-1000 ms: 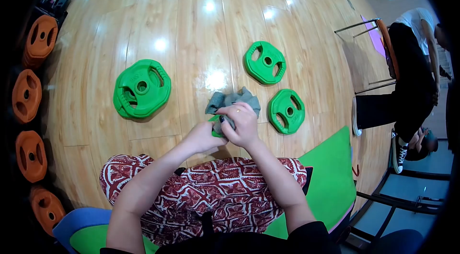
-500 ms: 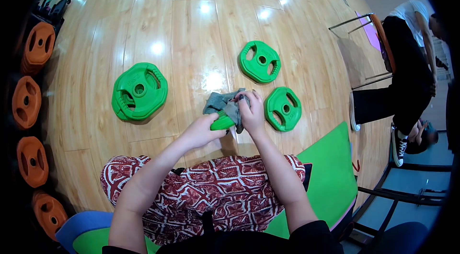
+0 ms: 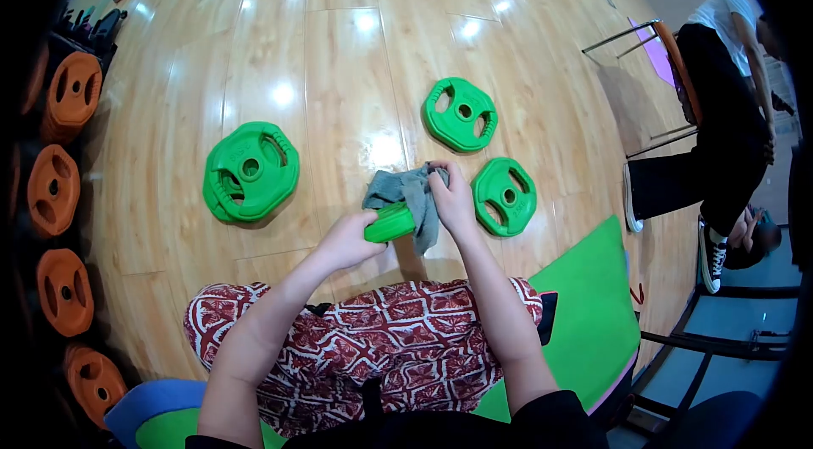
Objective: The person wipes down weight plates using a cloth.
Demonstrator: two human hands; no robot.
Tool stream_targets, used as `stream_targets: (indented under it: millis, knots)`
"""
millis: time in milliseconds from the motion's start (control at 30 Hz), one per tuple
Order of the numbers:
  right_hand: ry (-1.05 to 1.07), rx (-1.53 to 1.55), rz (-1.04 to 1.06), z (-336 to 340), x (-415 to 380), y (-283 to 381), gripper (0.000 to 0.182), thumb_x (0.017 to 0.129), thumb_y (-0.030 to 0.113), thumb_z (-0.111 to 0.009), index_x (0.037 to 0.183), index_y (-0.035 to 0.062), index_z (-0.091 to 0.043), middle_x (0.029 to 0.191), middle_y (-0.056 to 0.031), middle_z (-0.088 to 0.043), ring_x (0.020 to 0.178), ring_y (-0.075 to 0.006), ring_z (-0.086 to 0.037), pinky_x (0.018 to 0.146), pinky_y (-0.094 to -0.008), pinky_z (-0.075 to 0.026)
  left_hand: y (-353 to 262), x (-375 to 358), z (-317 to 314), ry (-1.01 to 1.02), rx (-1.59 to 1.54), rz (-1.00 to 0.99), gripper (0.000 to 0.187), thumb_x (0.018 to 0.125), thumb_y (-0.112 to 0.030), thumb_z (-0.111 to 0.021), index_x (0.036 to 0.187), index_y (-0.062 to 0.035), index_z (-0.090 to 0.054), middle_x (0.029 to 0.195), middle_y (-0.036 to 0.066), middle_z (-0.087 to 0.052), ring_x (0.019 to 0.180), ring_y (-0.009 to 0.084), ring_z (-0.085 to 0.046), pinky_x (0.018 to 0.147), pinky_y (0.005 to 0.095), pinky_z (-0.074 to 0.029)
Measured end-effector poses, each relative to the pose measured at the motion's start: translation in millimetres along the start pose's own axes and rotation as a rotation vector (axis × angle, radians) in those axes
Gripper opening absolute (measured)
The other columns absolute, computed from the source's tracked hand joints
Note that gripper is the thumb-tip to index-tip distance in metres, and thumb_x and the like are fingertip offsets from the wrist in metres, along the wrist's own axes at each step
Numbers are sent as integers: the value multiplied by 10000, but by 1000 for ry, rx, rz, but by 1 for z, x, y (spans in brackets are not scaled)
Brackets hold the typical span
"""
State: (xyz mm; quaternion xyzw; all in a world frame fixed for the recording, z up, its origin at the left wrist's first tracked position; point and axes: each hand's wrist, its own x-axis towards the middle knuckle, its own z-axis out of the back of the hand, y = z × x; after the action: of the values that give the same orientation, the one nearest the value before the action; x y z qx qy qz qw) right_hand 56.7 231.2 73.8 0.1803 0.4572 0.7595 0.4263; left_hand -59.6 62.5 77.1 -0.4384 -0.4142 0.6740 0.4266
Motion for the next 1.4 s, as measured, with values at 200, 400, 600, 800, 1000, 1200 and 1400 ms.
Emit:
stream_targets:
  millis: [200,400,600,800,1000,1200,1400]
  knots:
    - [414,-36,272,22,-7,40,353,808,148,-509,1136,21,-481,1305,-163,-378,1201,-260,-374,979,-327,-285,7,1,10,18,11,36,307,618,-153,-645,881,-15,-571,761,167,-594,717,294,-585,652,340,-451]
    - [506,-339,448,35,-16,55,578,651,225,-695,1186,154,-489,1302,-119,-386,1240,-316,-276,1011,-418,-248,5,8,16,23,-89,230,325,638,-121,-670,934,-23,-580,816,83,-611,768,161,-569,706,290,-439]
    - [143,-46,413,20,0,28,308,763,144,-569,1061,64,-576,1073,-171,-553,1076,-321,-462,914,-384,-356,-1,3,16,-34,-77,219,277,641,-150,-648,879,-20,-586,685,110,-595,607,171,-581,572,296,-456]
    - [-365,287,205,41,8,37,238,816,205,-563,897,-17,-538,713,-70,-548,605,-110,-483,534,-276,-394,10,4,13,-46,28,45,278,650,-163,-642,883,-20,-588,685,114,-600,532,179,-569,531,303,-456]
    - [-191,73,60,34,5,36,325,718,247,-661,833,14,-465,666,-57,-502,629,-127,-482,583,-264,-411,1,7,19,36,-53,286,378,647,-137,-659,993,-11,-573,870,100,-622,807,166,-571,738,288,-439]
    - [-162,399,-32,19,3,33,174,744,147,-591,751,17,-474,617,-37,-468,577,-74,-434,510,-235,-364,9,7,14,-72,-149,187,282,661,-165,-629,898,-20,-584,657,101,-590,504,155,-559,493,292,-447]
    - [-81,-177,797,-17,-35,57,161,705,138,-625,643,55,-502,572,-89,-514,505,-254,-524,451,-336,-410,9,10,12,-78,-108,163,299,660,-210,-642,872,-6,-592,691,123,-610,614,196,-588,598,309,-460]
